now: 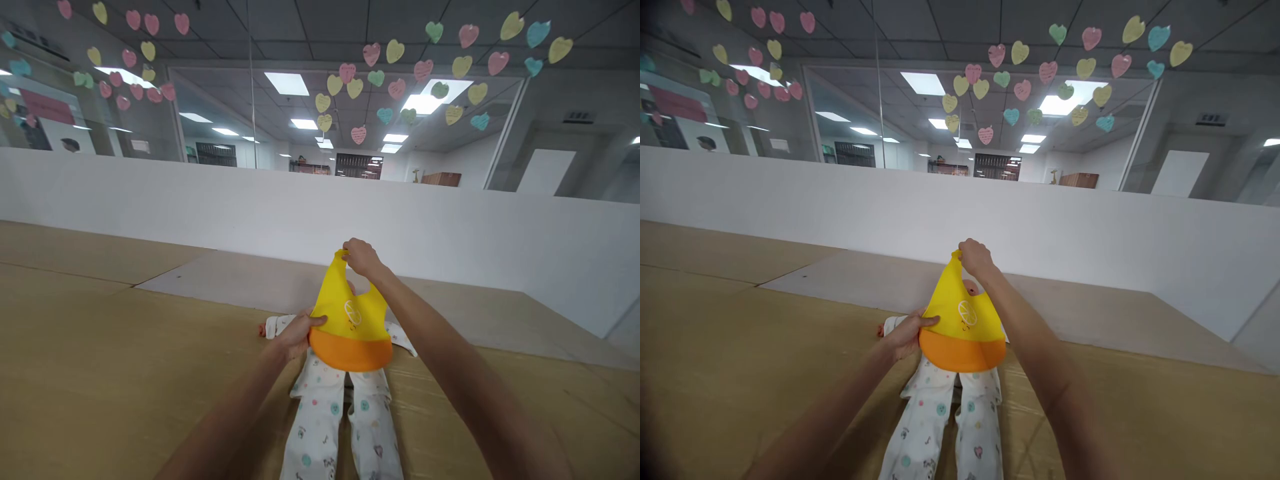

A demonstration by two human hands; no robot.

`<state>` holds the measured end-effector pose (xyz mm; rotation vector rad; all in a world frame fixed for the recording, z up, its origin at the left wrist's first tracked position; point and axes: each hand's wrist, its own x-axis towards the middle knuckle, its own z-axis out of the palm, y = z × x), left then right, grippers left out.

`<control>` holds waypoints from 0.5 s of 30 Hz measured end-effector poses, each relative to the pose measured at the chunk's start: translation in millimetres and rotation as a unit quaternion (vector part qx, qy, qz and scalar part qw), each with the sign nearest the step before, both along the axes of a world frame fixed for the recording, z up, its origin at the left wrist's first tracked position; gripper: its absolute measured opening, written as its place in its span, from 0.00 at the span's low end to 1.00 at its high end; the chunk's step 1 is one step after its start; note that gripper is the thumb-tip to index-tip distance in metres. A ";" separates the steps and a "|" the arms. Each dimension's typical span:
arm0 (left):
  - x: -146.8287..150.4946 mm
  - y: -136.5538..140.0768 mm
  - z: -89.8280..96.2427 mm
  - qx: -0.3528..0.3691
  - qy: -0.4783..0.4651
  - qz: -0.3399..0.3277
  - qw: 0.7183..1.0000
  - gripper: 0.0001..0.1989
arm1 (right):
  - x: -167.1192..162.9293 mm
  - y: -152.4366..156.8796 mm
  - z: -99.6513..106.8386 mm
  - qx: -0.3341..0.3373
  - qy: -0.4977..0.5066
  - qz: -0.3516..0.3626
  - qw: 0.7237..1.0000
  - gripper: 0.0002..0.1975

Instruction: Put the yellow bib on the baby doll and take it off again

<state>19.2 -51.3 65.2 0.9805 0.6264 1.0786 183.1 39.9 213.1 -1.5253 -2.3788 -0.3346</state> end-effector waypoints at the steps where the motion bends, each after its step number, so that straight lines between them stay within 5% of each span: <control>1: -1.1 1.0 -3.3 -0.006 -0.005 -0.006 1.000 0.28 | -2.0 2.7 -1.0 -0.015 -0.006 -0.008 1.000 0.08; 7: 3.8 -0.1 -14.7 -0.036 -0.035 -0.014 0.999 0.25 | -2.5 21.3 -3.6 -0.066 -0.004 -0.021 0.998 0.09; 15: -1.7 19.5 -40.5 -0.039 -0.014 0.014 0.999 0.22 | -8.3 44.7 -50.4 -0.081 -0.008 -0.007 0.997 0.07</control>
